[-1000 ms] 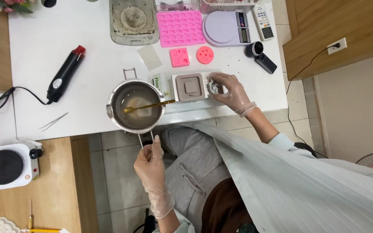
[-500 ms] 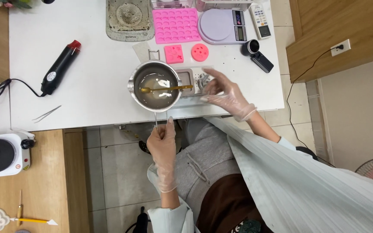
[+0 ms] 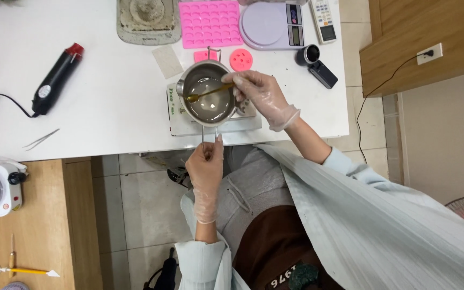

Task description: Stirring melted wax in a pot and using a heat sealing tool on packaging materials.

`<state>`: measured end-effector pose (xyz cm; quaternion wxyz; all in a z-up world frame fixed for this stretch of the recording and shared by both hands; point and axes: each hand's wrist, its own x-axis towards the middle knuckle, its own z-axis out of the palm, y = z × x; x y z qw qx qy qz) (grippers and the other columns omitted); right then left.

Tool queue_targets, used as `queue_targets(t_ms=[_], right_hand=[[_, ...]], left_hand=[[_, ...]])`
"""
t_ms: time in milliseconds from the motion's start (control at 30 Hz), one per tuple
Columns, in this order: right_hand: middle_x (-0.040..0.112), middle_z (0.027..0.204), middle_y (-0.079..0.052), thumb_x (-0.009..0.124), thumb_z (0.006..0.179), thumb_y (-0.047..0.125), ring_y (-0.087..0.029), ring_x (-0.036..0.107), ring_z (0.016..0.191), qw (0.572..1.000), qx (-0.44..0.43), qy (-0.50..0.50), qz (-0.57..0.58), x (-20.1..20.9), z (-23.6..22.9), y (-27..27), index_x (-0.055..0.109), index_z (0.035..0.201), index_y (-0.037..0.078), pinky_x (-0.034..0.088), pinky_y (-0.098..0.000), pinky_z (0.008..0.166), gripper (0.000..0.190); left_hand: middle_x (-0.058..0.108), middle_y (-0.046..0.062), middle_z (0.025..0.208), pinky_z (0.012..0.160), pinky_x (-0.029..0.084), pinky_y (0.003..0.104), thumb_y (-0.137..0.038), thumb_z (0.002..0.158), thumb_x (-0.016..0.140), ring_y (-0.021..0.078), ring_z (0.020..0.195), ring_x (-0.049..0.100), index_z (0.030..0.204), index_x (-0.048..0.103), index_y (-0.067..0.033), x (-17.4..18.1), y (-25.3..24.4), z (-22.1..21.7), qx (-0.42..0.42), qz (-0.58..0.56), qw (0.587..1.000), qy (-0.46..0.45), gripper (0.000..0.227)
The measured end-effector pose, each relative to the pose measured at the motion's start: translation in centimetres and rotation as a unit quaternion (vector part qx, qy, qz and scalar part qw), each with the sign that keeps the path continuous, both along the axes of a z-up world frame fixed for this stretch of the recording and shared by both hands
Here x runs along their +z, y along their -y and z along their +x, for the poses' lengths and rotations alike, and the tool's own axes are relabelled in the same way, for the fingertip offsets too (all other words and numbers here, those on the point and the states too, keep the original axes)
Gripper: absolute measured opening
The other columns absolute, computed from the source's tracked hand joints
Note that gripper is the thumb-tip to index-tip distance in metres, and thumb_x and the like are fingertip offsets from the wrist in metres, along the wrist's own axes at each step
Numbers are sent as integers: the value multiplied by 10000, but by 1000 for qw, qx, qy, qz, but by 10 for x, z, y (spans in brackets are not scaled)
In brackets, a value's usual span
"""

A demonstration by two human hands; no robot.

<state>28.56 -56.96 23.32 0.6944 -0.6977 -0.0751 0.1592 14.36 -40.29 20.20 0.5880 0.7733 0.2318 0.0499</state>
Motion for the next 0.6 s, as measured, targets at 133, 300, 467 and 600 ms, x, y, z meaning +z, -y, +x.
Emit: queue_targets(t_ms=[133, 300, 467, 600], right_hand=[[679, 918, -9, 553, 1094, 259, -71, 617, 807, 999, 21, 46, -2, -2, 16, 17, 715, 1238, 28, 562, -235, 794, 316], [703, 939, -22, 496, 1130, 311, -87, 652, 855, 993, 11, 119, -7, -4, 28, 39, 717, 1204, 32, 588, -267, 837, 364], [700, 954, -31, 470, 1141, 351, -96, 663, 881, 991, 8, 132, 7, -9, 35, 42, 706, 1181, 25, 590, -282, 860, 405], [707, 961, -40, 475, 1132, 368, -107, 673, 881, 993, 9, 119, 20, -20, 40, 43, 704, 1152, 19, 593, -287, 853, 417]], left_hand=[[535, 21, 550, 500, 397, 251, -286, 932, 764, 62, 541, 435, 731, 664, 40, -7, 4, 6, -4, 22, 1000, 20, 396], [539, 26, 543, 484, 393, 267, -299, 937, 768, 68, 527, 432, 723, 665, 45, -8, 6, 9, -15, 55, 998, 25, 419], [552, 10, 544, 489, 408, 252, -296, 941, 762, 61, 516, 450, 740, 674, 42, -5, 1, 14, -21, 69, 997, 38, 403], [538, 14, 536, 490, 405, 244, -291, 944, 762, 62, 515, 439, 746, 677, 39, 2, -3, 15, -26, 67, 997, 19, 394]])
